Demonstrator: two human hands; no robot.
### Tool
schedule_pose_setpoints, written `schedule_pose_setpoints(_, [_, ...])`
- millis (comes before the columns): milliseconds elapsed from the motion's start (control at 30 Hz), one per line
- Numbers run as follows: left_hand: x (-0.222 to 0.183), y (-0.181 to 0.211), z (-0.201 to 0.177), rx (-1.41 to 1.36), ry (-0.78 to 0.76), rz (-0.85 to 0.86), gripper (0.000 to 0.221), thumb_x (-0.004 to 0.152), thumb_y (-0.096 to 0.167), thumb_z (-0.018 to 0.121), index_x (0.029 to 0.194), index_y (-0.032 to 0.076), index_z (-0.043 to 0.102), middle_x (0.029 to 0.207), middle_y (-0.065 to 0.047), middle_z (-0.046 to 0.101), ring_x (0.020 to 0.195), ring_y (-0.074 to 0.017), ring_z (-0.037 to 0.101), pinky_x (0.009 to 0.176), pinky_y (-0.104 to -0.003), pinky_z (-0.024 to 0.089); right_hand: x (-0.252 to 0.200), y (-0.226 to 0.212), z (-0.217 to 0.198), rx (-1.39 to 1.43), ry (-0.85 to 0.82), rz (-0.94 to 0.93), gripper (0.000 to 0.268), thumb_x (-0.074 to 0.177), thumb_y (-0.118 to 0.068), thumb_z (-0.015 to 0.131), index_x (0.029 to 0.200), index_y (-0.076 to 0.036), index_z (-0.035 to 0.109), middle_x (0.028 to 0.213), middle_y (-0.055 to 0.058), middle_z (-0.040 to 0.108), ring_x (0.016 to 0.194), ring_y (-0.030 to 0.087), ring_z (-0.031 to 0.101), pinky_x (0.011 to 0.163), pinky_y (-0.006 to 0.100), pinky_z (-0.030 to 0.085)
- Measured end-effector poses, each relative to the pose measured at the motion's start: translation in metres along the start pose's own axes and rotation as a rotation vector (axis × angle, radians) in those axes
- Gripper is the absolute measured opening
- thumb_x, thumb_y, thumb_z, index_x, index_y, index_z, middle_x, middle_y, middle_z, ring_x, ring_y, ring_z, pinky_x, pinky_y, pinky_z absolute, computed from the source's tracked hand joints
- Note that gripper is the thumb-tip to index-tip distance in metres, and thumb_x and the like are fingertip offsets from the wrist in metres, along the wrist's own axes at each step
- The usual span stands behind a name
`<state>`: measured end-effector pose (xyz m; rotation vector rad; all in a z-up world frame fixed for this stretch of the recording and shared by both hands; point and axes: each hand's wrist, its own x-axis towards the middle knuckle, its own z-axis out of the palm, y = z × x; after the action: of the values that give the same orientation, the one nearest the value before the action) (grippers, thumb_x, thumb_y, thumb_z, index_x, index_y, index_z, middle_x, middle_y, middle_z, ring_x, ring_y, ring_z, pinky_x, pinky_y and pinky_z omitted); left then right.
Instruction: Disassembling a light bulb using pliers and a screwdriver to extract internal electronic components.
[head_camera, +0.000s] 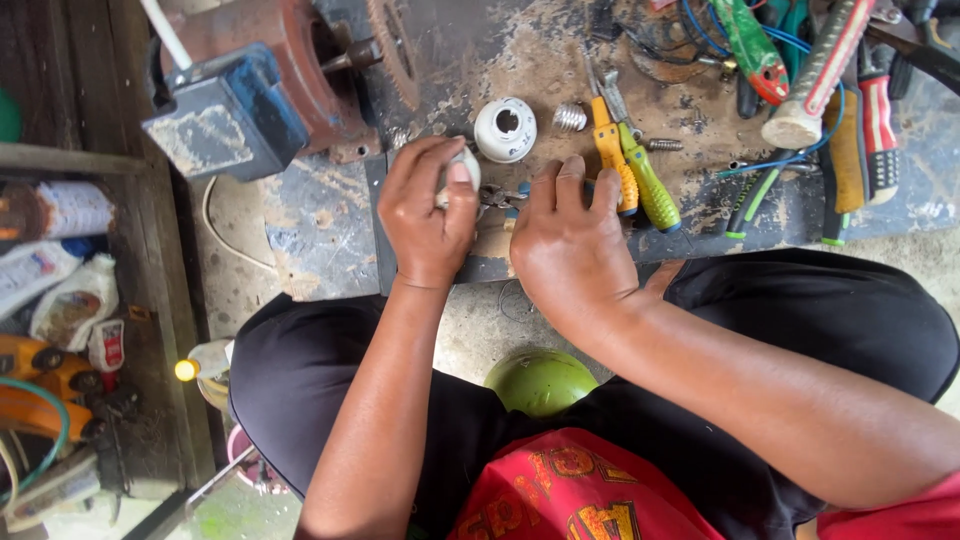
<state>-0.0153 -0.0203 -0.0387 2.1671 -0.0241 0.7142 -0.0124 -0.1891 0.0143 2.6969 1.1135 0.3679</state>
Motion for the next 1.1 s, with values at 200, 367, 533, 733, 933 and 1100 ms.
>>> schedule_pose_setpoints(200, [0.005,-0.007,0.001,-0.164,-0.003,-0.093,0.028,0.1,0.02,0.051,0.107,0.006,0.073,0.099,-0.015,0.072,0.095,-0.0387,0.073,0.081,-0.05,0.058,-0.012,0.017,0.008,0.183,-0.082,0.084,0.009,0.082,-0.01,0.064,0.081,-0.007,0.072,0.09,0.015,0.064,0.089,0.034,0.062,0.071,0.046,0.041])
schedule_pose_setpoints(367, [0.004,-0.012,-0.006,-0.352,0.013,-0.216,0.032,0.099,0.02,0.049,0.108,0.009,0.077,0.099,-0.013,0.074,0.099,-0.0292,0.072,0.088,-0.045,0.056,-0.013,0.024,-0.006,0.174,-0.007,0.065,0.009,0.085,-0.003,0.065,0.081,-0.009,0.071,0.1,0.017,0.067,0.099,0.034,0.065,0.078,0.044,0.044])
schedule_pose_setpoints(533, [0.003,-0.014,-0.012,-0.445,0.012,-0.294,0.04,0.096,0.024,0.044,0.111,0.009,0.077,0.103,-0.014,0.076,0.101,-0.0244,0.071,0.091,-0.042,0.055,-0.013,0.024,-0.011,0.196,-0.028,0.061,0.01,0.088,-0.004,0.065,0.084,-0.009,0.072,0.104,0.017,0.068,0.106,0.034,0.067,0.082,0.045,0.046])
schedule_pose_setpoints(733, [0.012,-0.01,-0.015,-0.544,0.003,-0.366,0.046,0.092,0.03,0.042,0.111,0.008,0.078,0.103,-0.015,0.077,0.099,-0.0216,0.071,0.09,-0.037,0.057,-0.012,0.026,-0.005,0.284,-0.117,0.062,0.009,0.09,-0.007,0.065,0.085,-0.009,0.072,0.104,0.017,0.067,0.105,0.034,0.067,0.082,0.045,0.048])
schedule_pose_setpoints(933, [0.012,-0.009,-0.014,-0.592,0.014,-0.397,0.05,0.088,0.037,0.044,0.11,0.008,0.077,0.103,-0.012,0.077,0.099,-0.0181,0.073,0.089,-0.033,0.058,-0.011,0.026,-0.003,0.394,-0.236,0.078,0.011,0.093,-0.015,0.065,0.085,-0.01,0.071,0.101,0.015,0.067,0.101,0.034,0.068,0.079,0.046,0.05])
schedule_pose_setpoints(1100, [0.009,-0.017,-0.008,-0.703,0.073,-0.472,0.053,0.086,0.038,0.043,0.112,0.005,0.075,0.1,-0.016,0.077,0.092,-0.0195,0.075,0.083,-0.031,0.061,-0.001,0.029,-0.016,0.763,-0.562,0.193,0.029,0.098,-0.032,0.06,0.09,-0.008,0.073,0.083,0.012,0.069,0.081,0.033,0.075,0.067,0.045,0.057])
